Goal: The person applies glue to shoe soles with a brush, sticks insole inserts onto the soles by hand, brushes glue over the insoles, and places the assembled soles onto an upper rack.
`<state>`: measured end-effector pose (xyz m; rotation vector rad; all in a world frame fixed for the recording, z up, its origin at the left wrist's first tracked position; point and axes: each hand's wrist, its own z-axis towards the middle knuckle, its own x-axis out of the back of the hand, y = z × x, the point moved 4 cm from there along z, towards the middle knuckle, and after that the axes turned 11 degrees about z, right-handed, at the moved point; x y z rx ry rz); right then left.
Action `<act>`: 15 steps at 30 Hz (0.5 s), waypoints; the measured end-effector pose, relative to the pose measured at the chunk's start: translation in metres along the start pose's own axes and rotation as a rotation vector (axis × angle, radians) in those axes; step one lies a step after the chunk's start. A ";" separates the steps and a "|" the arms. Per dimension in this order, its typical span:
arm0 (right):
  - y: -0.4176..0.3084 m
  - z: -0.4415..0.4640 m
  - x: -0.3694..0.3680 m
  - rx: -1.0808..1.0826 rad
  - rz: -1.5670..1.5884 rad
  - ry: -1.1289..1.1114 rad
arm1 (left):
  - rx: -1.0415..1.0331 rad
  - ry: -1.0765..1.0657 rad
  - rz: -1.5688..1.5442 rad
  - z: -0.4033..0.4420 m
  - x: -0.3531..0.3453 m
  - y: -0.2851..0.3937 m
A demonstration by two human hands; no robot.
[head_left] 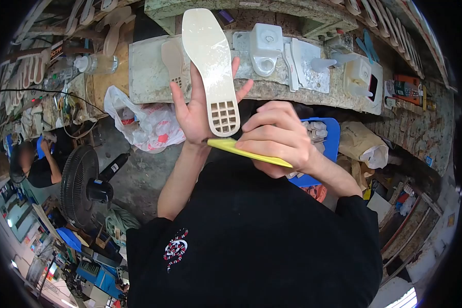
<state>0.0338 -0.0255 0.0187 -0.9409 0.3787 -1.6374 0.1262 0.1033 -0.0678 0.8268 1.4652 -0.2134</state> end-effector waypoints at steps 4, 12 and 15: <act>0.006 -0.004 -0.006 0.024 -0.079 -0.066 | -0.001 0.013 0.033 0.005 0.006 0.003; -0.007 -0.009 0.002 0.051 0.044 -0.115 | -0.005 0.080 0.207 0.009 0.011 0.003; 0.005 -0.005 0.018 -0.069 -0.258 -0.049 | -0.022 0.089 0.291 0.008 0.013 0.004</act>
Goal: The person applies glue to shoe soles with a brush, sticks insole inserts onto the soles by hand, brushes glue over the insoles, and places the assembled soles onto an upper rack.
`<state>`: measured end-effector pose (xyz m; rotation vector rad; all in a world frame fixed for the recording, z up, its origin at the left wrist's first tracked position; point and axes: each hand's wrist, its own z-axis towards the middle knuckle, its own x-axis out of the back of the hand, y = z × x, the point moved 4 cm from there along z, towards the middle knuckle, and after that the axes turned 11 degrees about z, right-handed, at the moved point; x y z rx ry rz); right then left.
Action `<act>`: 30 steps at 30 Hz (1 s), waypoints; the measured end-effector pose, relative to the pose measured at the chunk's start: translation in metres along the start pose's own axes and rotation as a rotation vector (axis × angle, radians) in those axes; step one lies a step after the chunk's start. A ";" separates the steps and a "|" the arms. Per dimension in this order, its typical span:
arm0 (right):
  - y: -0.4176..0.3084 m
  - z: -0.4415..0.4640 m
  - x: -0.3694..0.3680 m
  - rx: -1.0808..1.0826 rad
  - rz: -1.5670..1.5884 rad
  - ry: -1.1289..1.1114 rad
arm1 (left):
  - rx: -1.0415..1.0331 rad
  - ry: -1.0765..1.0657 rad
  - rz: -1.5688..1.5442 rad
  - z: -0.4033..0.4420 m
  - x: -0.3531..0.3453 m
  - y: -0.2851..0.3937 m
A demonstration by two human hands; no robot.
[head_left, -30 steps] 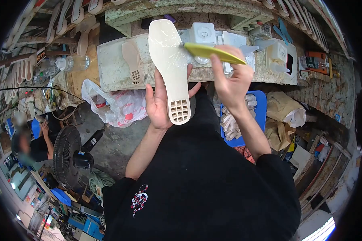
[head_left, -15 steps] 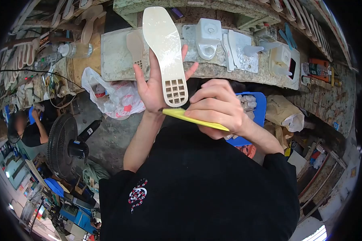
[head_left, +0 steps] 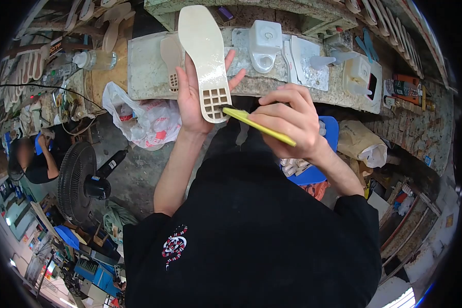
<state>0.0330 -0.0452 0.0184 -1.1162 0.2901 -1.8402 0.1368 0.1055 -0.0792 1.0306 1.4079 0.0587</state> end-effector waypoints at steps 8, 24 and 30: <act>0.032 -0.015 -0.013 -0.552 0.179 0.394 | 0.050 -0.074 0.163 -0.009 -0.003 -0.011; 0.179 -0.082 -0.004 -0.775 -0.005 0.581 | 0.149 -0.081 -0.078 -0.033 0.008 -0.030; 0.270 -0.159 -0.058 -0.829 -0.160 0.346 | 0.239 0.070 -0.249 -0.035 0.052 -0.043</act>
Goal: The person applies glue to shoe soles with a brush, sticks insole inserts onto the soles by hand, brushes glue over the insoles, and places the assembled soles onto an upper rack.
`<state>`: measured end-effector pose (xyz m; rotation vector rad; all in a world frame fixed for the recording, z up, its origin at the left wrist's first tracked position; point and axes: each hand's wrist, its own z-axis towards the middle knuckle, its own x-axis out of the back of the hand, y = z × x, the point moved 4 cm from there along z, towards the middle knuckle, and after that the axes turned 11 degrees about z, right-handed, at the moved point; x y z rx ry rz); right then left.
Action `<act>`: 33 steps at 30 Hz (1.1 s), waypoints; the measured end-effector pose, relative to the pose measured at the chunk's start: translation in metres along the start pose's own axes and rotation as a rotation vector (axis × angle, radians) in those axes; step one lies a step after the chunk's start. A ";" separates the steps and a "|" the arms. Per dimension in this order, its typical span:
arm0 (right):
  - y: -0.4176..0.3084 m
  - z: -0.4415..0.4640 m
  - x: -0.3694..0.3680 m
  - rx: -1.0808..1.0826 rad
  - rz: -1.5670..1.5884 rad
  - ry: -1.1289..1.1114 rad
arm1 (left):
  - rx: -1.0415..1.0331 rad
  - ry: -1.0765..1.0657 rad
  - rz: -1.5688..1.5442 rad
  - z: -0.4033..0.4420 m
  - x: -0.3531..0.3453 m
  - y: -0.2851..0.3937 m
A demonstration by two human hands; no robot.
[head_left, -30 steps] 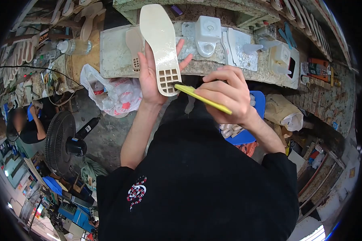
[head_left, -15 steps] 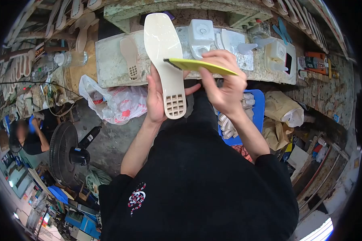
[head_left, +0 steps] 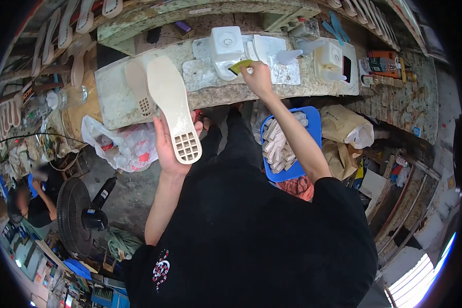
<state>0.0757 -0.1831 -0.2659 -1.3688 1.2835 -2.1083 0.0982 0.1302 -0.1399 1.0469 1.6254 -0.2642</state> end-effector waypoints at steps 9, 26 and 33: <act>0.095 0.019 -0.019 -0.382 -0.324 -0.362 | 0.174 0.026 -0.608 0.013 -0.049 0.000; 0.172 0.109 0.004 -0.432 -0.480 -0.125 | 0.089 -0.154 -0.824 0.040 -0.064 -0.012; -0.170 -0.025 0.053 0.359 0.410 -0.213 | 0.017 -0.080 -0.791 0.048 -0.062 -0.010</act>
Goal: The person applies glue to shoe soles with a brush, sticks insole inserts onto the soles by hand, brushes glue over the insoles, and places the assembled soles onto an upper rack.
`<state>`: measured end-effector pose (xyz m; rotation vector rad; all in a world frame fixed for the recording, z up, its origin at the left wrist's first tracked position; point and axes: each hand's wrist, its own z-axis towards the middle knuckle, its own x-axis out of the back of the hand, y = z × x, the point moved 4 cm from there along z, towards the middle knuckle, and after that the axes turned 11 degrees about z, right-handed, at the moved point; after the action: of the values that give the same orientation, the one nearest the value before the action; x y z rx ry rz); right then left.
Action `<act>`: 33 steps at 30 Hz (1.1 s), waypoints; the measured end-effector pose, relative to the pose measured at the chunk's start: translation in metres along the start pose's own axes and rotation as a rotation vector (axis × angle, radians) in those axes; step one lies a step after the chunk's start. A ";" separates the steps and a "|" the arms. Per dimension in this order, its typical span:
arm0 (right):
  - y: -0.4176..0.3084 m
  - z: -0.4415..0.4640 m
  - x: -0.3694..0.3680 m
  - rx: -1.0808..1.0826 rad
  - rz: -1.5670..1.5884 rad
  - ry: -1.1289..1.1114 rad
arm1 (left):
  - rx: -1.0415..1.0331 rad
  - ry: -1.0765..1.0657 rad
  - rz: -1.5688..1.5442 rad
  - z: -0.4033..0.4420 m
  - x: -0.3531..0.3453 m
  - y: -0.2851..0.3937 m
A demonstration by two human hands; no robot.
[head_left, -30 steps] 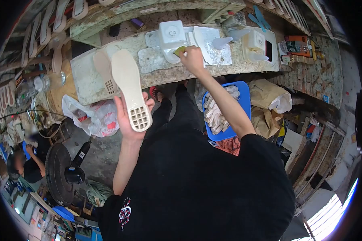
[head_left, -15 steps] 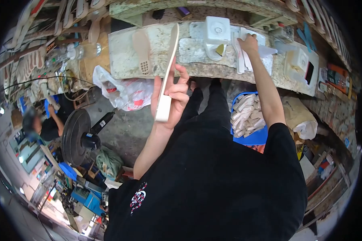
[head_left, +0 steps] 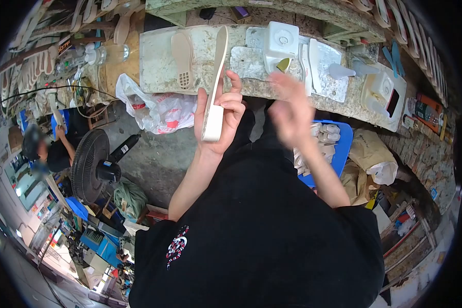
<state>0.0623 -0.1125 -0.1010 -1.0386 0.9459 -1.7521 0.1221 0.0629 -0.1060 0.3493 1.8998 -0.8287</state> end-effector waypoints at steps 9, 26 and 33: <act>-0.066 0.000 -0.060 0.071 -0.109 -0.174 | 0.001 0.012 0.247 -0.005 0.001 0.001; -0.099 -0.020 -0.070 0.194 0.330 -0.170 | 0.088 -0.100 0.109 -0.011 -0.004 0.019; -0.097 -0.021 -0.085 0.238 0.304 -0.287 | 0.080 -0.067 0.089 -0.013 -0.009 0.017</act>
<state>0.0381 0.0024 -0.0435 -0.9081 0.6581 -1.3817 0.1270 0.0847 -0.1015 0.4466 1.7791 -0.8478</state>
